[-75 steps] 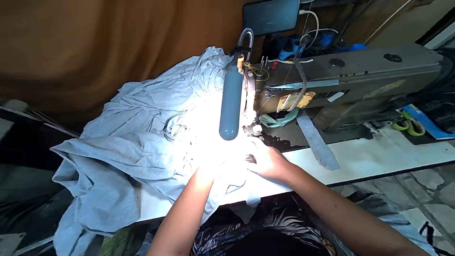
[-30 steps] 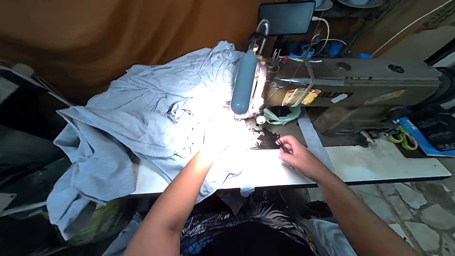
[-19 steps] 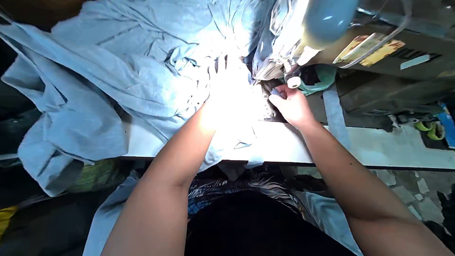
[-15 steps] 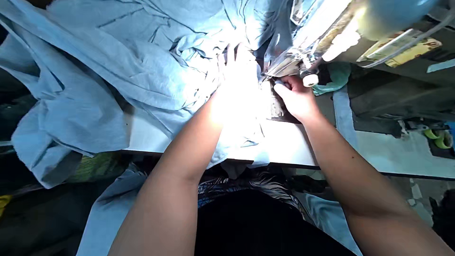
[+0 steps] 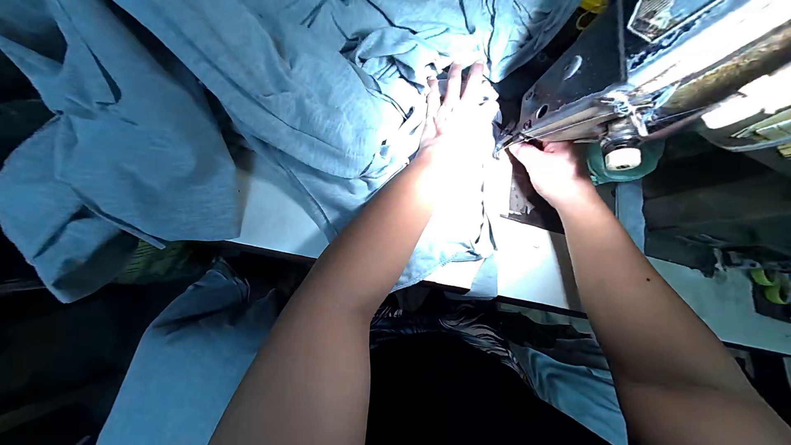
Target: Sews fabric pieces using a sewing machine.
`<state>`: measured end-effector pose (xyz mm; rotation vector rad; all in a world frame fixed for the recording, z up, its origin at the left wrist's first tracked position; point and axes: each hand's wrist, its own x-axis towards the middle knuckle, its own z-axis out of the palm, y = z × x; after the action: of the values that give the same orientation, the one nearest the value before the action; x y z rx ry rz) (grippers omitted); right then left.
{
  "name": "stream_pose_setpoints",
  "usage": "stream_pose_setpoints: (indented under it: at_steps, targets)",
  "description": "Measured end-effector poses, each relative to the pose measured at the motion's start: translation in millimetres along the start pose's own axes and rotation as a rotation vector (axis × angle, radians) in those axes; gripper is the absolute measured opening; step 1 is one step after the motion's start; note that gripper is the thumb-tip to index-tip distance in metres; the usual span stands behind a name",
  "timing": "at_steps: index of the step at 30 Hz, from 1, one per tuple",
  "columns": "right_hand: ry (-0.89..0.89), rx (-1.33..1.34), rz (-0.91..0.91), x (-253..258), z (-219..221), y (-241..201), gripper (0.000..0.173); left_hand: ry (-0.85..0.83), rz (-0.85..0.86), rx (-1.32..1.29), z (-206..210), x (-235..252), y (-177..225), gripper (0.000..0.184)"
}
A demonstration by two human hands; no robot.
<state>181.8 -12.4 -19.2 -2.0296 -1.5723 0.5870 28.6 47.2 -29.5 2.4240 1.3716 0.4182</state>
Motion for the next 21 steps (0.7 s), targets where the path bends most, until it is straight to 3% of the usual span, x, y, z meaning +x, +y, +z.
stream_pose_setpoints:
  at_steps: [5,8,12,14,18,21]
  targets:
    - [0.046,0.060,-0.020,-2.1,1.2,2.0,0.038,-0.072,-0.038,-0.038,-8.1,5.0,2.0,0.046]
    - [0.071,0.131,0.011,-6.0,1.9,3.4,0.042,0.009,-0.075,-0.059,-17.3,7.1,4.3,0.039]
    - [0.064,0.123,0.087,-7.5,0.6,-8.3,0.037,0.004,-0.079,0.054,-20.8,8.3,6.4,0.038]
    - [0.052,0.091,0.118,-6.4,-0.8,-13.7,0.037,0.032,-0.058,0.151,-15.4,7.8,7.2,0.028]
    - [0.075,0.034,0.024,-4.0,-0.2,-8.9,0.038,0.230,0.200,0.287,-3.0,1.3,2.7,0.021]
    - [0.095,0.024,-0.015,-2.4,0.5,-5.1,0.036,0.153,0.367,0.204,1.7,0.1,-4.7,0.017]
